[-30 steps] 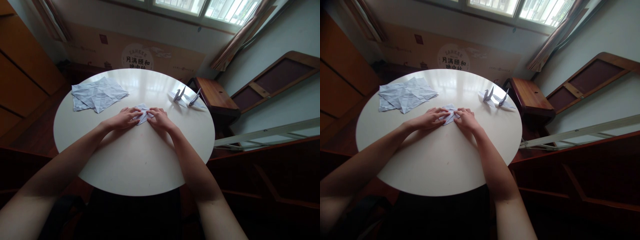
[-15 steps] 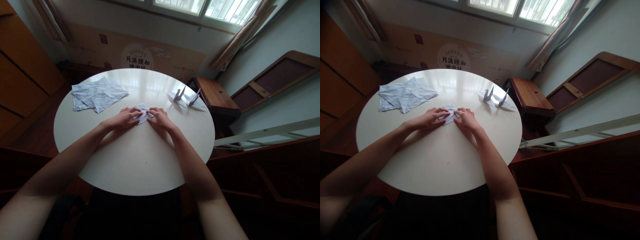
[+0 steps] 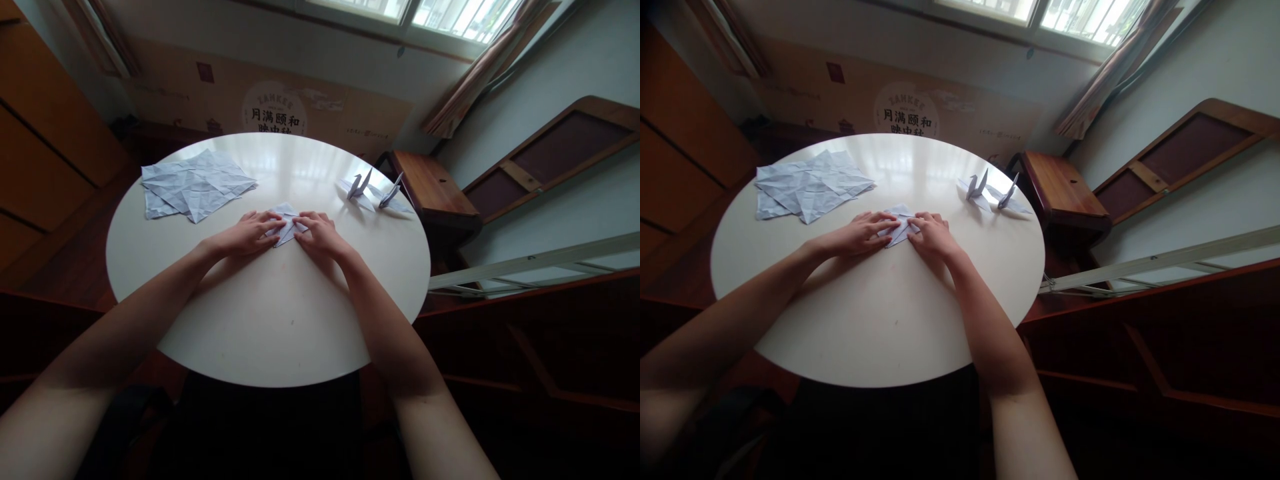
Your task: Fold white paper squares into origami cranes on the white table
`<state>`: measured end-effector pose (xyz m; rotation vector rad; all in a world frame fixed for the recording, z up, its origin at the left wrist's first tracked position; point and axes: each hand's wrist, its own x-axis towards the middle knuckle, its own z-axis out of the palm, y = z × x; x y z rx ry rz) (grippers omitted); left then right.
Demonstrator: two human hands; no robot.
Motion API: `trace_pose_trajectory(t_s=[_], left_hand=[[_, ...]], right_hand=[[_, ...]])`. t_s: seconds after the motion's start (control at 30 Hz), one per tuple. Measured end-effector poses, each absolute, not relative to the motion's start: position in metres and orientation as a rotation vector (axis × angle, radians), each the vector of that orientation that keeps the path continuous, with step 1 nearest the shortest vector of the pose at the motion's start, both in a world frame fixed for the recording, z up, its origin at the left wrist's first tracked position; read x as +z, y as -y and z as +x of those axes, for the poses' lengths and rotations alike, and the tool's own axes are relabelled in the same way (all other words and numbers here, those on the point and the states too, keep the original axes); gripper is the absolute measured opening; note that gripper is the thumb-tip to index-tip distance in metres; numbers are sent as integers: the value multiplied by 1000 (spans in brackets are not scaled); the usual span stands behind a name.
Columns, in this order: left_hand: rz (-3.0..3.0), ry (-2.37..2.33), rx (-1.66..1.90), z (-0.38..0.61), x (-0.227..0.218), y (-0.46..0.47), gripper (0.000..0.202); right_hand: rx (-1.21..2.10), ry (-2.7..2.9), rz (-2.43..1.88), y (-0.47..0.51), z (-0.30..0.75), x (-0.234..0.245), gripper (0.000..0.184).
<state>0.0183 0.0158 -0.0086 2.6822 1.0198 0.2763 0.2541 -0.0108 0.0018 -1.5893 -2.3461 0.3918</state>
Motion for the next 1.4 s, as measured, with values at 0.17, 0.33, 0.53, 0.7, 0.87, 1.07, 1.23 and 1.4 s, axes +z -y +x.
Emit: trace_pose_trajectory(t_s=[0.17, 0.33, 0.53, 0.7, 0.87, 1.07, 1.23, 1.4], left_hand=[[2692, -1019, 293, 18, -11, -17, 49], [2716, -1007, 295, 17, -11, -17, 49], [2719, -1009, 306, 18, -10, -17, 49], [2712, -1014, 294, 18, -9, -16, 49], [2708, -1013, 298, 18, -8, -15, 50], [2701, -1020, 277, 18, -8, -15, 49], [2715, -1014, 288, 17, -10, -17, 49], [2739, -995, 292, 17, -10, -17, 50]], right_hand=[[383, 2343, -1566, 9, 255, -2, 46], [382, 2348, -1572, 10, 255, -1, 46], [379, 2348, -1578, 10, 254, 1, 45], [385, 2345, -1581, 10, 254, 2, 45], [390, 2345, -1586, 11, 254, 3, 45], [389, 2341, -1577, 10, 254, 2, 45], [402, 2340, -1579, 11, 254, 3, 46], [395, 2345, -1582, 11, 254, 3, 46]])
